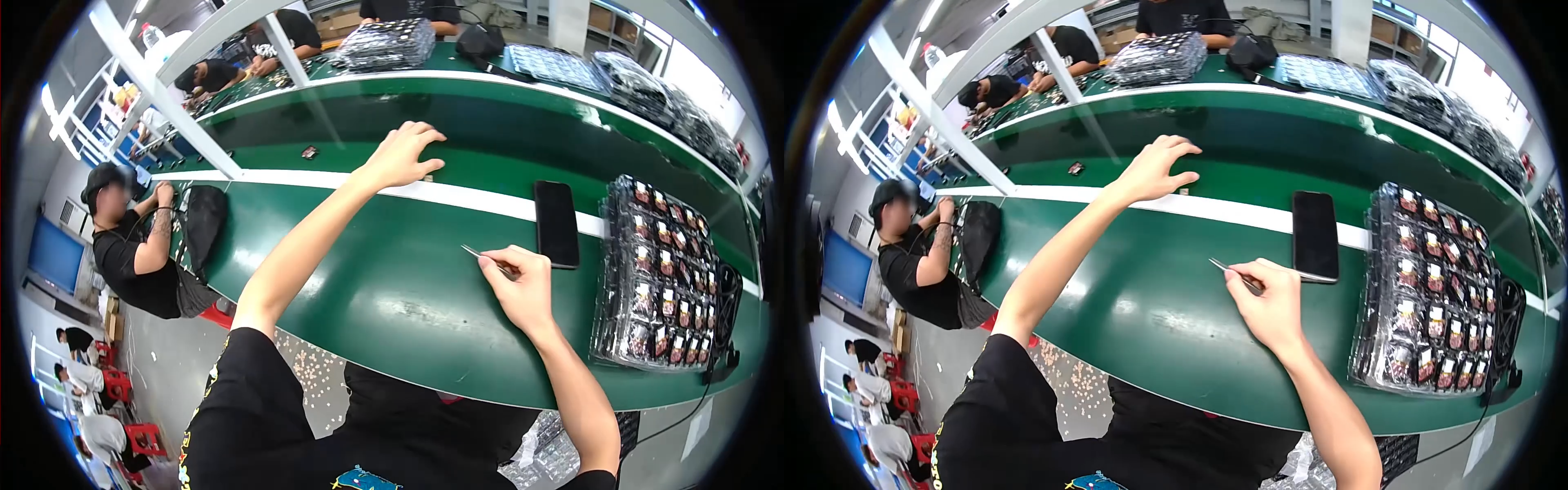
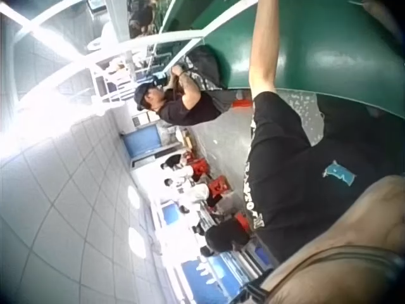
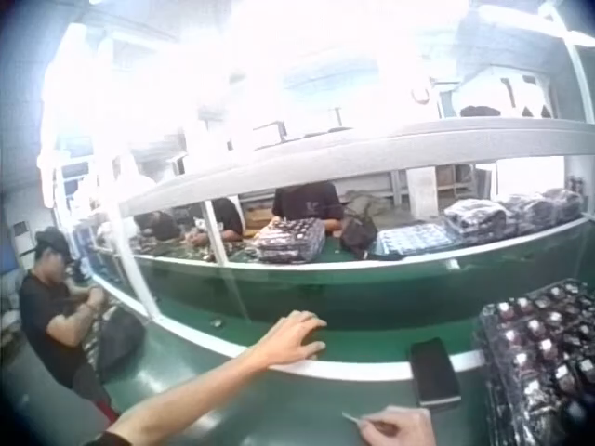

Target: Perform final assembly and component placement for smartwatches at an industrial production line.

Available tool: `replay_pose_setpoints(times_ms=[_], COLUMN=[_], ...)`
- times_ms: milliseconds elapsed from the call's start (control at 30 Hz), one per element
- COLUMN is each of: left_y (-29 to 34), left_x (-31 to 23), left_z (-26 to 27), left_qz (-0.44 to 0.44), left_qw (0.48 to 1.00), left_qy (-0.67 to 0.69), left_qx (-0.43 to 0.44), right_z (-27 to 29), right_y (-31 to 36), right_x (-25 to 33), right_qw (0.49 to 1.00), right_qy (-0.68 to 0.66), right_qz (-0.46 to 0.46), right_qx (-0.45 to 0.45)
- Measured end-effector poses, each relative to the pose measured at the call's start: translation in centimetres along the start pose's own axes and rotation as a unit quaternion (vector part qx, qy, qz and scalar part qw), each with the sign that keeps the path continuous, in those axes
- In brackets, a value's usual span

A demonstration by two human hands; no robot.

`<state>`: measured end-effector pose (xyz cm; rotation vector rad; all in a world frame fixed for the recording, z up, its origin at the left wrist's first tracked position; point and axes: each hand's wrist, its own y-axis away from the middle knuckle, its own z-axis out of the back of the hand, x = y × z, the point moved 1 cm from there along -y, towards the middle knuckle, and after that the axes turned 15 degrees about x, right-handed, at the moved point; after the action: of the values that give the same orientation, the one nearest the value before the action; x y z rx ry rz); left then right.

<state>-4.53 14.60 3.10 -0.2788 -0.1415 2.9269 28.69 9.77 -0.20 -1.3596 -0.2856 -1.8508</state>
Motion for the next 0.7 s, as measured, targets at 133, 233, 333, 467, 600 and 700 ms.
replay_pose_setpoints(times_ms=[133,233,333,467,600,700], left_y=[9.9,13.3,14.5,15.5,10.5,10.0], left_x=[12.0,16.6,18.7,20.1,12.3,1.9], left_z=[-0.4,0.1,-0.4,-0.7,-1.4,-1.5], left_qz=[0.250,0.335,0.299,0.312,0.142,-0.044], left_qw=[0.957,0.932,0.943,0.931,0.973,0.971], left_qy=[-0.108,-0.071,-0.020,0.017,0.097,0.235], left_qx=[-0.099,-0.119,-0.145,-0.188,-0.153,-0.017], right_z=[-0.6,-0.4,-0.1,-0.8,1.1,1.2], right_y=[-0.4,-0.3,0.4,0.0,1.7,1.6], right_x=[0.1,0.3,-0.9,-1.4,-2.8,-2.0], right_qw=[1.000,0.999,0.999,0.998,0.990,0.983], right_qy=[0.002,0.024,0.008,-0.039,-0.065,-0.103], right_qz=[-0.019,-0.028,-0.043,-0.039,-0.110,-0.128], right_qx=[0.012,0.015,0.005,0.018,-0.059,-0.085])
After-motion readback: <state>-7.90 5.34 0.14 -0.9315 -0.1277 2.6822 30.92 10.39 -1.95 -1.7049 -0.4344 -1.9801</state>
